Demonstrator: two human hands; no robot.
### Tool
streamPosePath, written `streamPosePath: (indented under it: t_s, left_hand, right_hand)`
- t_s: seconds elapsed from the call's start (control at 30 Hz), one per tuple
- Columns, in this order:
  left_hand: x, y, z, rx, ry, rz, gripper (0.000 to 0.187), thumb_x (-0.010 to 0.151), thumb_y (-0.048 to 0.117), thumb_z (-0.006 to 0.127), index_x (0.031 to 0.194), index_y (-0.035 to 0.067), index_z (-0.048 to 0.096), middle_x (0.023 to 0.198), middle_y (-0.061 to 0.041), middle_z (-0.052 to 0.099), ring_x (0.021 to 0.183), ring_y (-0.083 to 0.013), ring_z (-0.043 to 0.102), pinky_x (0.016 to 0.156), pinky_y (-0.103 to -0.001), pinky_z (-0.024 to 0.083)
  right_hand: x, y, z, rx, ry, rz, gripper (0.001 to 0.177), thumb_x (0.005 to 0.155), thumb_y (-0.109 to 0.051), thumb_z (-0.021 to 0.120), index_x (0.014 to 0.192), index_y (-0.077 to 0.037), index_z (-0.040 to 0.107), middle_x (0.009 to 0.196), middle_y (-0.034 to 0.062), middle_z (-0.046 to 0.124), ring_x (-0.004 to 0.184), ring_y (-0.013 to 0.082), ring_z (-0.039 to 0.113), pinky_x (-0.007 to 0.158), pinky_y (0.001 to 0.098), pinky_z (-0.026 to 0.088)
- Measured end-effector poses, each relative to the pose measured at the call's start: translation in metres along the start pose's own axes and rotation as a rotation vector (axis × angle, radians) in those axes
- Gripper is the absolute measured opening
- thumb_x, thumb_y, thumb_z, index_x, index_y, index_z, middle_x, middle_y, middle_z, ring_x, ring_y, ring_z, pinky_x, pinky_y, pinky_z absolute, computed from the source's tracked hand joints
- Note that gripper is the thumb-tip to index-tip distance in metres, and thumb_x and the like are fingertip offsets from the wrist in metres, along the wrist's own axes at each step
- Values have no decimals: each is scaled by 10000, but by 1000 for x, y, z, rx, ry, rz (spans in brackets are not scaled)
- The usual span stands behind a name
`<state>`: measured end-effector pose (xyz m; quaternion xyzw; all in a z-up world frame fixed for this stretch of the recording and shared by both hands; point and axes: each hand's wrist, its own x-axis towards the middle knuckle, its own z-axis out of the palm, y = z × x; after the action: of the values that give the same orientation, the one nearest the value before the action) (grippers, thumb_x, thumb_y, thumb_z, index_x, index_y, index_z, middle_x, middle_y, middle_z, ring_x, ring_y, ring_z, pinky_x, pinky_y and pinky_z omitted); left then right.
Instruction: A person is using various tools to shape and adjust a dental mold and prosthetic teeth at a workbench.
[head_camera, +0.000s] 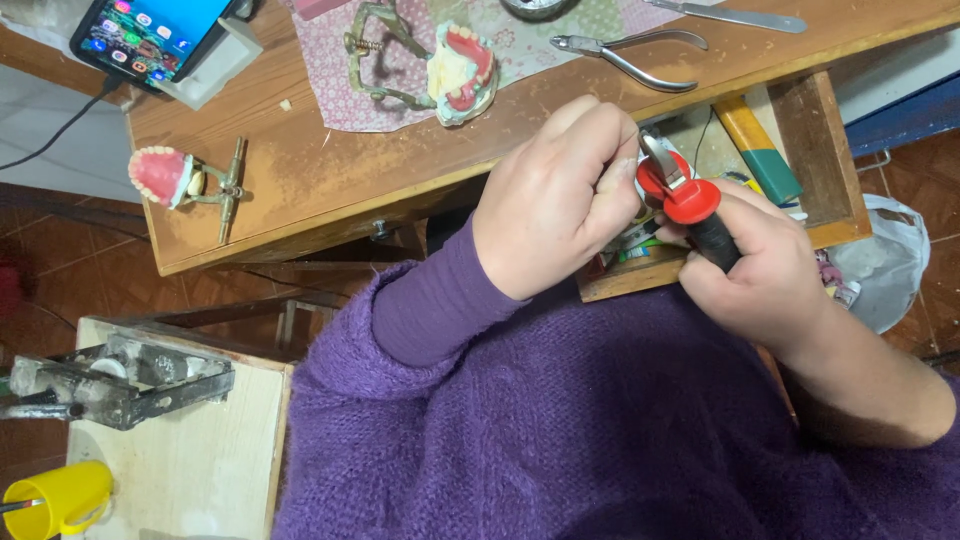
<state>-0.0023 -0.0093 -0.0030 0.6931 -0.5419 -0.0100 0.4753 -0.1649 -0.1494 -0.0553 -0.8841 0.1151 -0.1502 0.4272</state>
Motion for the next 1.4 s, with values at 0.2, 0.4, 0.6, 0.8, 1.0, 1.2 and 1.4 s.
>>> streamPosePath:
  t_s: [0.2, 0.4, 0.6, 0.8, 1.0, 1.2, 1.4]
  left_hand:
    - [1, 0, 3, 13, 10, 7, 30, 916, 37, 566, 913, 29, 537, 850, -88, 533, 679, -244, 534, 634, -347, 472]
    - [2, 4, 5, 40, 20, 32, 44, 907, 42, 574, 932, 31, 540, 870, -97, 527, 701, -272, 542, 653, -359, 480]
    - [8, 4, 16, 174, 58, 70, 118, 892, 41, 624, 967, 41, 534, 917, -106, 557, 692, -291, 603, 613, -372, 504]
    - [12, -6, 28, 188, 78, 63, 99, 892, 60, 612, 945, 48, 528, 897, -97, 564, 669, -288, 618, 588, -374, 513]
    - [5, -23, 24, 193, 54, 64, 42, 897, 42, 559, 921, 37, 526, 874, -99, 556, 637, -254, 568, 573, -352, 507]
    - [-11, -31, -1, 147, 15, -69, 39, 870, 17, 542, 883, 43, 516, 838, -85, 540, 662, -249, 528, 638, -351, 488]
    - [-43, -49, -16, 77, -56, -177, 37, 880, 21, 517, 853, 45, 510, 827, -86, 537, 716, -250, 518, 681, -344, 466]
  right_hand:
    - [0, 1, 0, 8, 12, -14, 337, 677, 115, 514, 984, 57, 641, 942, 127, 680, 792, 244, 602, 747, 312, 486]
    - [7, 29, 1, 118, 4, -47, 626, 718, 75, 529, 1333, 69, 409, 1134, 163, 538, 922, 233, 520, 821, 314, 412]
    - [24, 51, -2, 2, -92, -62, 642, 770, -1, 632, 1397, 32, 500, 1281, 211, 598, 1135, 348, 598, 981, 414, 466]
    - [26, 52, 15, 136, 22, -15, 346, 918, 35, 633, 1257, 7, 573, 1038, 111, 648, 877, 209, 585, 805, 303, 469]
    - [30, 64, 12, 52, -47, 119, 424, 906, -68, 686, 1313, -30, 575, 1073, 121, 673, 911, 254, 639, 812, 358, 498]
    - [44, 82, -18, -592, -430, 483, 615, 826, -148, 696, 1420, -71, 553, 1147, 207, 695, 1052, 364, 693, 890, 524, 577]
    - [19, 124, -40, -587, -426, 64, 798, 807, -451, 700, 1461, -25, 532, 1403, 247, 527, 1252, 416, 517, 1035, 540, 439]
